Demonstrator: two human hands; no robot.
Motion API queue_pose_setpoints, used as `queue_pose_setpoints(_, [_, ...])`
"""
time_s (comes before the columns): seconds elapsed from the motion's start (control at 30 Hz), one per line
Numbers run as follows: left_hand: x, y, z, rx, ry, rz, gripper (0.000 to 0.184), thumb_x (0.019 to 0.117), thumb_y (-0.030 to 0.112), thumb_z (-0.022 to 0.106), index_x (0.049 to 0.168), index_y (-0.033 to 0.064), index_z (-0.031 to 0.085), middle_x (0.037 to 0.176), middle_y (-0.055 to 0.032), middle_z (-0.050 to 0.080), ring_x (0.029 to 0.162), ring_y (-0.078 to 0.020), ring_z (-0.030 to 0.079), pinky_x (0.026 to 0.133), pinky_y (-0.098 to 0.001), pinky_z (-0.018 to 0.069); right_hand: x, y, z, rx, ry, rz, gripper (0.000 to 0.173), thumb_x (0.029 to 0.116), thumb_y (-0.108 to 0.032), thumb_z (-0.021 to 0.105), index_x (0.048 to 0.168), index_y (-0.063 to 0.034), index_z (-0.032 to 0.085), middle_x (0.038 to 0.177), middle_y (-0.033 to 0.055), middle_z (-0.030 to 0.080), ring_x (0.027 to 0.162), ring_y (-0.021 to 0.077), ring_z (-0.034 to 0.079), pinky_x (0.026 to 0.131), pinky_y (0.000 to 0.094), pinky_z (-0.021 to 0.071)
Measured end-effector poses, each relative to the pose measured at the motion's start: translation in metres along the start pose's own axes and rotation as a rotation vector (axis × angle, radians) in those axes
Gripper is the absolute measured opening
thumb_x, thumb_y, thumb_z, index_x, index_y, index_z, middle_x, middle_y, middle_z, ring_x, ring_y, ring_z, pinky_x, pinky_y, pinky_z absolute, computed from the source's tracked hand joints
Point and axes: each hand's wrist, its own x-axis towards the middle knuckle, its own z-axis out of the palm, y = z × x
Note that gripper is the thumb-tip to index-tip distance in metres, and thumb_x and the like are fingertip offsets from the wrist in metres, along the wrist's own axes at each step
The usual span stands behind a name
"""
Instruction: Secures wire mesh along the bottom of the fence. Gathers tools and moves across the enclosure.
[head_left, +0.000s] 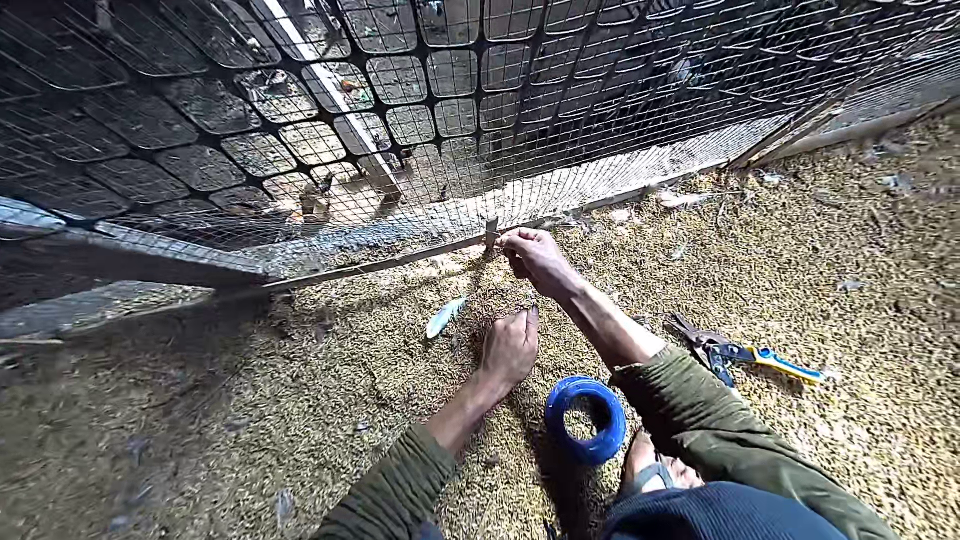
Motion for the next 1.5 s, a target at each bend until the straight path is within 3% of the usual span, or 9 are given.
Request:
queue_pose_setpoints(0.13, [0.002,0.002,-0.002,0.005,-0.018,-0.011,0.051,0.1105,0.027,0.036,0.080,-0.0029,0.064,0.065,-0.0129,0.057,0.064,-0.0257,0.061,0.063,-0.0425,0.0498,0.003,-0.003,0.004,0.006,0.038,0.053,0.017,0.1052,-0.017,0.053,0.096,-0.0093,0.064,0.062,-0.0048,0.047,0.042,0.0015,0.033,0.039,0.0172,0.0291])
queue_pose_setpoints(0.37, [0.009,0.004,-0.001,0.041,-0.010,0.015,0.051,0.1103,0.025,0.035,0.083,-0.0048,0.066,0.069,-0.0161,0.061,0.068,-0.0293,0.066,0.065,-0.0453,0.0521,0.018,0.001,0.003,0.020,0.035,-0.004,0.018,0.1023,-0.019,0.054,0.088,-0.0117,0.063,0.060,-0.0043,0.048,0.042,0.0030,0.035,0.038,0.0196,0.0293])
queue_pose_setpoints(0.63, [0.012,0.005,0.006,0.057,0.005,0.048,0.049,0.1093,0.023,0.038,0.080,-0.0047,0.065,0.069,-0.0166,0.062,0.068,-0.0294,0.066,0.064,-0.0448,0.0526,0.010,0.007,-0.005,-0.119,0.071,0.012,0.019,0.1038,-0.028,0.055,0.106,-0.0167,0.069,0.061,-0.0041,0.044,0.042,0.0037,0.028,0.039,0.0204,0.0248])
queue_pose_setpoints(0.8, [0.011,0.003,0.007,0.066,0.006,0.074,0.048,0.1084,0.022,0.039,0.079,-0.0050,0.065,0.068,-0.0166,0.061,0.066,-0.0302,0.066,0.063,-0.0455,0.0527,0.010,0.005,-0.003,-0.141,0.082,0.007,0.020,0.1033,-0.032,0.055,0.103,-0.0180,0.070,0.057,-0.0050,0.038,0.040,0.0036,0.026,0.038,0.0210,0.0236])
queue_pose_setpoints(0.93, [0.010,0.003,0.007,0.059,-0.012,0.076,0.047,0.1087,0.022,0.039,0.081,-0.0049,0.066,0.070,-0.0168,0.063,0.069,-0.0295,0.067,0.066,-0.0450,0.0534,0.017,0.007,-0.006,-0.124,0.050,0.007,0.023,0.1031,-0.036,0.057,0.105,-0.0172,0.070,0.058,-0.0042,0.040,0.040,0.0056,0.029,0.038,0.0231,0.0266])
queue_pose_setpoints(1.07, [0.008,0.004,0.005,0.064,-0.001,0.082,0.047,0.1088,0.023,0.038,0.081,-0.0041,0.065,0.069,-0.0157,0.062,0.067,-0.0285,0.066,0.064,-0.0440,0.0527,-0.010,-0.009,-0.005,-0.157,0.040,0.060,0.022,0.1055,-0.037,0.053,0.106,-0.0195,0.066,0.062,-0.0056,0.038,0.043,0.0039,0.027,0.040,0.0204,0.0254])
queue_pose_setpoints(1.37, [0.001,0.001,0.005,0.069,0.009,0.103,0.046,0.1070,0.020,0.040,0.077,-0.0045,0.064,0.067,-0.0165,0.061,0.066,-0.0298,0.066,0.062,-0.0449,0.0529,0.014,-0.001,0.007,-0.121,0.116,0.064,0.021,0.1033,-0.035,0.058,0.107,-0.0176,0.070,0.065,-0.0016,0.051,0.041,0.0068,0.034,0.038,0.0243,0.0314])
queue_pose_setpoints(1.43, [-0.003,-0.001,0.006,0.065,-0.012,0.088,0.044,0.1066,0.020,0.040,0.078,-0.0037,0.064,0.068,-0.0164,0.062,0.067,-0.0302,0.066,0.063,-0.0459,0.0532,0.017,-0.004,0.001,-0.138,0.047,0.060,0.023,0.1049,-0.032,0.057,0.110,-0.0131,0.067,0.068,0.0003,0.054,0.046,0.0088,0.043,0.042,0.0264,0.0402])
queue_pose_setpoints(1.5, [-0.007,-0.004,0.005,0.065,0.002,0.072,0.046,0.1069,0.021,0.040,0.079,-0.0052,0.066,0.070,-0.0183,0.064,0.070,-0.0325,0.069,0.065,-0.0481,0.0549,0.013,-0.011,0.005,-0.275,0.069,0.014,0.023,0.1071,-0.029,0.054,0.107,-0.0090,0.066,0.070,0.0028,0.054,0.048,0.0098,0.042,0.045,0.0275,0.0376])
